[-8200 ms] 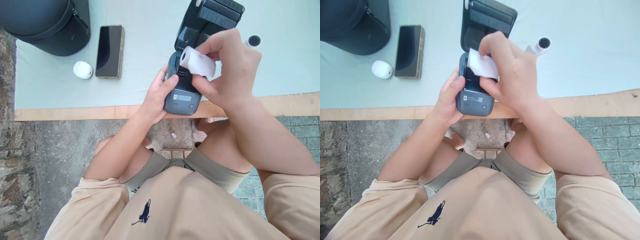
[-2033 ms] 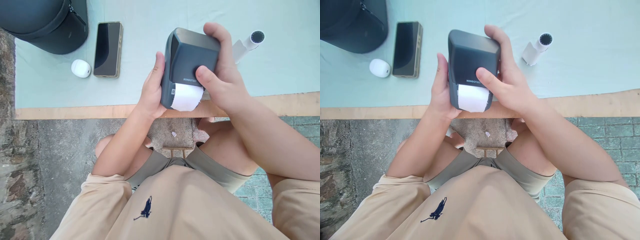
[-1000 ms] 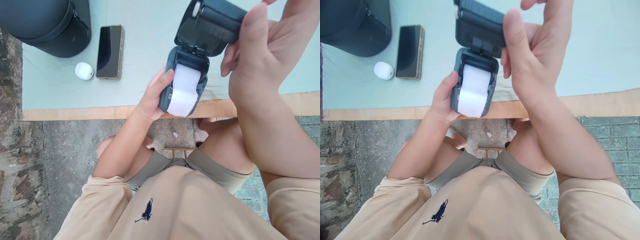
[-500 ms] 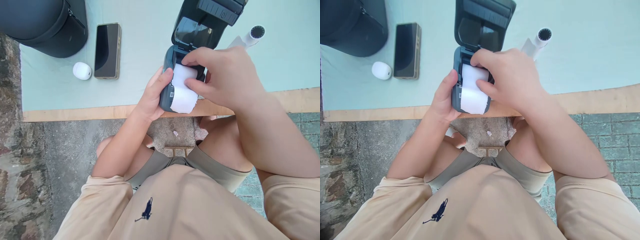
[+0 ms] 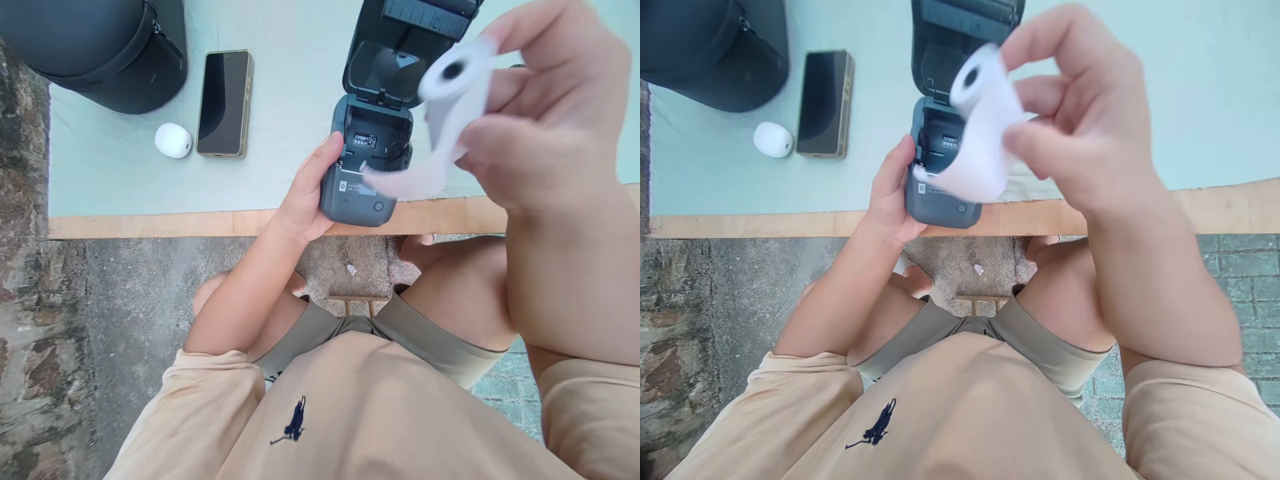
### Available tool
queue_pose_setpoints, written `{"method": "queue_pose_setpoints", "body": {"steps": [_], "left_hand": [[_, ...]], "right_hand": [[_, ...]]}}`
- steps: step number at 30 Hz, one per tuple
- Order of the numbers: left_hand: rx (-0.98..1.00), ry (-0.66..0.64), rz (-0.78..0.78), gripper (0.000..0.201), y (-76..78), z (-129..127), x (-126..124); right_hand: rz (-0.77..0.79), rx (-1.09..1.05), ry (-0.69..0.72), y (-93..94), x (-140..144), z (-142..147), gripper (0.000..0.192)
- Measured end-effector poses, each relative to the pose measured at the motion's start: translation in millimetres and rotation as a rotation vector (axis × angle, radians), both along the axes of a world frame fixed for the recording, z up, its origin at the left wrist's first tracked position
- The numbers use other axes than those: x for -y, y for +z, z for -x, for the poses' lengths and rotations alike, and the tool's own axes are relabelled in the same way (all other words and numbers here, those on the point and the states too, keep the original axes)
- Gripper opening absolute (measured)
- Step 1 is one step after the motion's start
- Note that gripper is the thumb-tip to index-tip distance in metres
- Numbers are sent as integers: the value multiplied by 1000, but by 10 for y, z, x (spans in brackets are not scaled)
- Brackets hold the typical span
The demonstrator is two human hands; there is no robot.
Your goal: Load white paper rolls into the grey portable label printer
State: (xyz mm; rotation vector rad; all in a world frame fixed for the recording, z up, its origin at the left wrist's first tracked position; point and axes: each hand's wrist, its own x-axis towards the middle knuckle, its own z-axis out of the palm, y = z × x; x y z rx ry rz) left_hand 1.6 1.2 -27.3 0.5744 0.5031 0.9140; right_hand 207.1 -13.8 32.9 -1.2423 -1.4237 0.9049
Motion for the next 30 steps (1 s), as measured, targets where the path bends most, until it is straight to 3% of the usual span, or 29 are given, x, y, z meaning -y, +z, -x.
{"method": "queue_pose_setpoints", "body": {"steps": [2,5,8,13,15,19,21,24,27,30], "left_hand": [[13,12,5,49,14,6,-13],[47,13,33,51,41,15,-30],[70,24,61,60,61,15,-37],[59,13,42,58,60,8,-35],[35,18,36,54,49,12,-37],[-38,47,36,54,25,25,-49],[-71,47,42,53,23,29,-57],[-90,48,51,52,29,29,-65],[-89,45,48,52,35,25,-62],[-65,42,32,53,36,18,-51]], "right_hand": [[105,-207,-20,5,-36,-68,54],[358,-290,-30,-101,-97,-177,56],[391,-292,-93,-309,-122,-257,54],[298,-163,2,-507,-33,-274,70],[170,6,34,-523,11,-268,61],[-160,349,-34,-608,18,-327,38],[-216,485,-68,-678,-15,-391,42],[-167,688,-100,-750,-58,-463,65],[-158,728,-38,-709,-61,-480,77],[-445,611,-126,-600,-70,-554,57]]}}
